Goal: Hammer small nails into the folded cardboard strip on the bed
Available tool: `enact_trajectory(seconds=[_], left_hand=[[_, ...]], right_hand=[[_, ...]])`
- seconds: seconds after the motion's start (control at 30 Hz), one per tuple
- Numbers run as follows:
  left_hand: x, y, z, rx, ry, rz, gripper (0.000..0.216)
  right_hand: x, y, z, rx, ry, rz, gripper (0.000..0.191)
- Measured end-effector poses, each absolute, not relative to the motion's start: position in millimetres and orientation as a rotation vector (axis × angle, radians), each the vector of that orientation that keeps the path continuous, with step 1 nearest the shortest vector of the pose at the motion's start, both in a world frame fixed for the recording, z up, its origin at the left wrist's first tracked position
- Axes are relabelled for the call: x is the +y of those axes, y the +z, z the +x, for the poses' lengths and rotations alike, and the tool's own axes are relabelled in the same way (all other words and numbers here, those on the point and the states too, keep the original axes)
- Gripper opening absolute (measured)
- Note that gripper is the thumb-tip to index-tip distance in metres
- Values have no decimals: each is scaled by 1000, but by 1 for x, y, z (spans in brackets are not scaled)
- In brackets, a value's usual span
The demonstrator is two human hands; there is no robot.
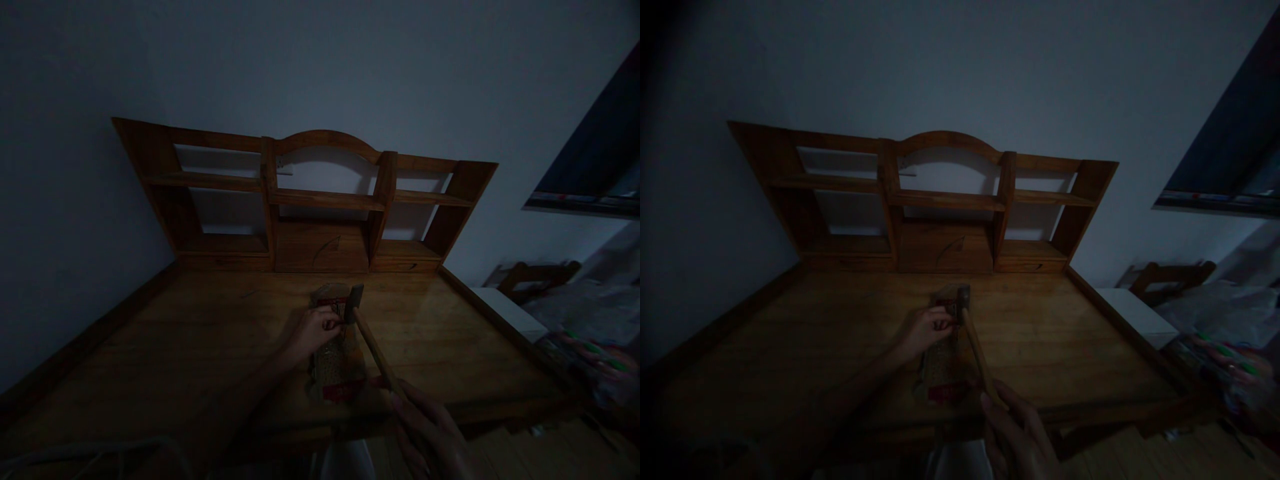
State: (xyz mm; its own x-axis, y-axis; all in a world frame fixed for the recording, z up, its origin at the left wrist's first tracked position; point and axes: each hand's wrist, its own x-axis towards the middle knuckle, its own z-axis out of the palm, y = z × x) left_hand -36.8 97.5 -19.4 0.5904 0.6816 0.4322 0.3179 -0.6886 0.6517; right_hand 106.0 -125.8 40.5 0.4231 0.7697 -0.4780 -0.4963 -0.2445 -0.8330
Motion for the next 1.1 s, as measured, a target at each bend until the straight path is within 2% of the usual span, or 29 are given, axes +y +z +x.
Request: enact_trajectory(seconds=[0.3, 0.5, 0.8, 0.97, 1.1], left_hand=[[97, -20, -37, 803, 949, 2307, 11], [97, -19, -36, 796, 958, 2306, 10], [93, -11, -38, 788, 923, 2334, 12], [94, -14, -38, 763, 942, 2318, 9], [97, -12, -42, 797, 929, 2361, 10]], right_hand=[[-124, 33, 113, -305, 1249, -1291, 46], [-124, 30, 112, -283, 1295, -1267, 52], [-126, 44, 101, -275, 1214, -1376, 53], [-129, 55, 103, -318, 1150, -1377, 45], [-136, 55, 107, -314, 1132, -1409, 51]])
